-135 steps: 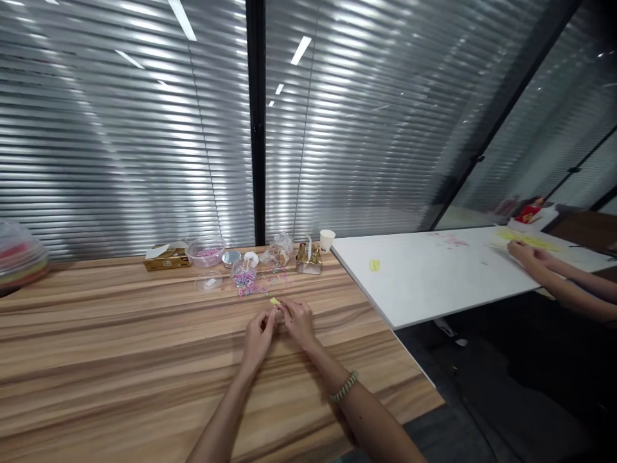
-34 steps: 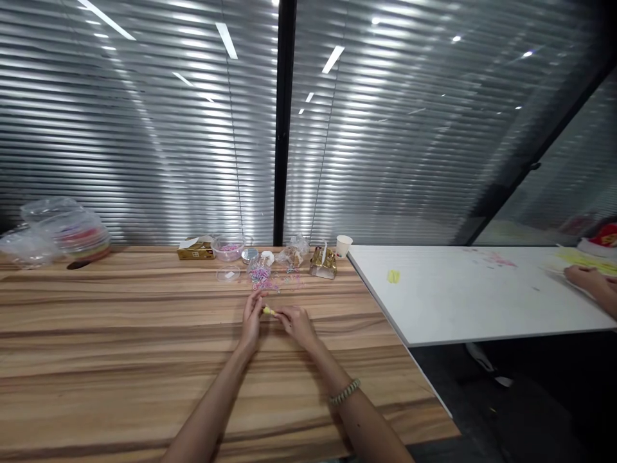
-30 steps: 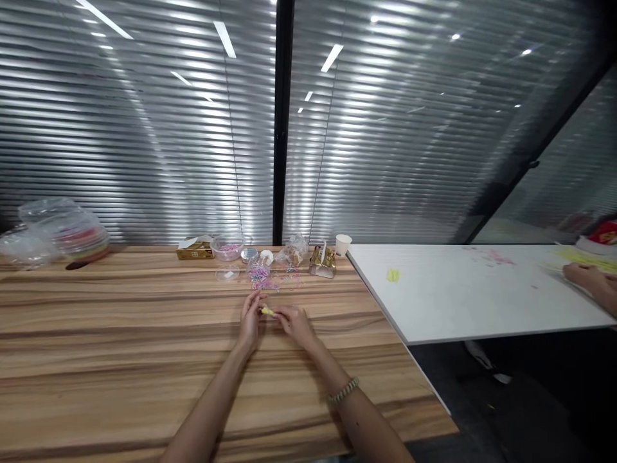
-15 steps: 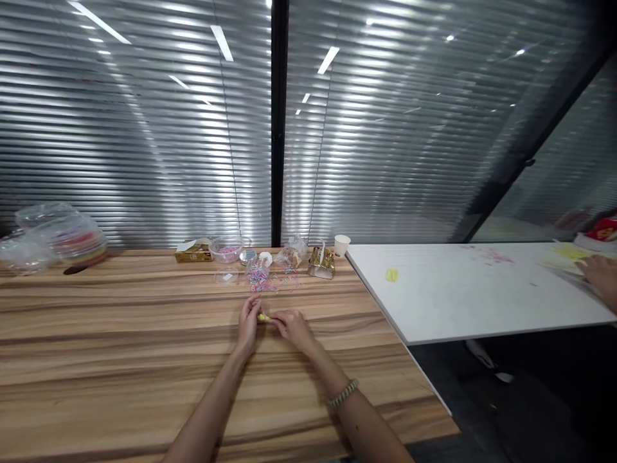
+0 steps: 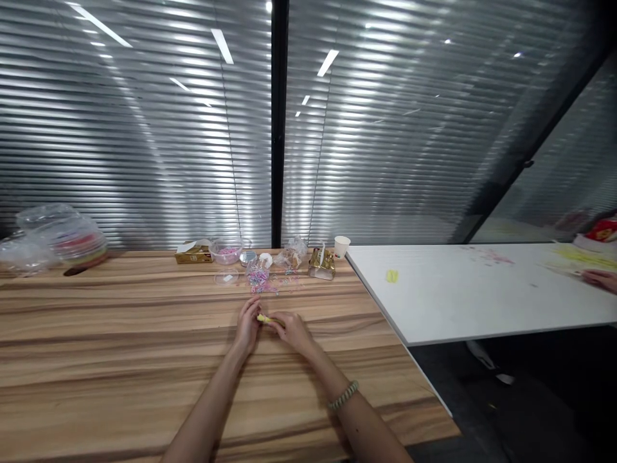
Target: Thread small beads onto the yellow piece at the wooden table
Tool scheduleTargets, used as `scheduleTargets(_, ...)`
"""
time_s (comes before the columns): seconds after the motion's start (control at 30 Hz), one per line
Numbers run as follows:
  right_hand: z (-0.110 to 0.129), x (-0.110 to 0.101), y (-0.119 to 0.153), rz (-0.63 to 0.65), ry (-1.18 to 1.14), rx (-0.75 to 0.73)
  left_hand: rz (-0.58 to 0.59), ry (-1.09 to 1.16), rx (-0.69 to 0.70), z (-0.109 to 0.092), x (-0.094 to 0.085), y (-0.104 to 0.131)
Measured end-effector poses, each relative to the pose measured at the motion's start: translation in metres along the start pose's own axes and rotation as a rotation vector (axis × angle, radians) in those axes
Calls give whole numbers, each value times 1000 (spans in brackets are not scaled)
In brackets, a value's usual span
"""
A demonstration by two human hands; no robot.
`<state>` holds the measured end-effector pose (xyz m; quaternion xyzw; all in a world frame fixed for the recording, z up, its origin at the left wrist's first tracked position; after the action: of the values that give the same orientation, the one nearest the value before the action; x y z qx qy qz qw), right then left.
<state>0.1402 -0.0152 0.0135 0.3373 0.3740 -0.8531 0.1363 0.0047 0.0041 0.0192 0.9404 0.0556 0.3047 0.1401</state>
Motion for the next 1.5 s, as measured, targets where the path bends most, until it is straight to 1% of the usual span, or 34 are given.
scheduleTargets(0.13,-1,1,0,1,-2,11,-10,33,-14,-1,0,-1)
scheduleTargets(0.33,0,1,0,-11,-2,8,4,101,-88,0,0,-1)
scheduleTargets(0.43,0,0,0,-23,-13,5,16,98,-116,-1,1,0)
scheduleTargets(0.57,1,-1,-1,-8,-27,21,18,82,-141,-3,2,2)
scheduleTargets(0.83,3,-2,-1,-25,-83,35,-1,107,-122,-1,2,0)
scheduleTargets(1.0,4,-2,-1,-16,-74,37,19,120,-122,-1,2,1)
scheduleTargets(1.2,3,-1,-1,-17,-51,42,18,78,-121,-1,2,1)
scheduleTargets(1.37,2,-1,-1,-49,-100,11,37,83,-129,0,0,0)
scheduleTargets(1.5,2,-1,0,-48,-105,27,50,84,-129,0,-1,-1)
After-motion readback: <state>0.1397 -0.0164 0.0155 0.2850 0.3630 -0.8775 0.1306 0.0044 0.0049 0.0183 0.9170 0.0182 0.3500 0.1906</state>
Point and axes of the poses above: each hand's wrist, its own y-axis away from the middle knuckle, its own x-axis out of the palm, z = x × y, the point moved 1 cm from there along -y, towards the middle knuckle, and after that the axes turned 12 degrees about -x, right-handed, at the moved point
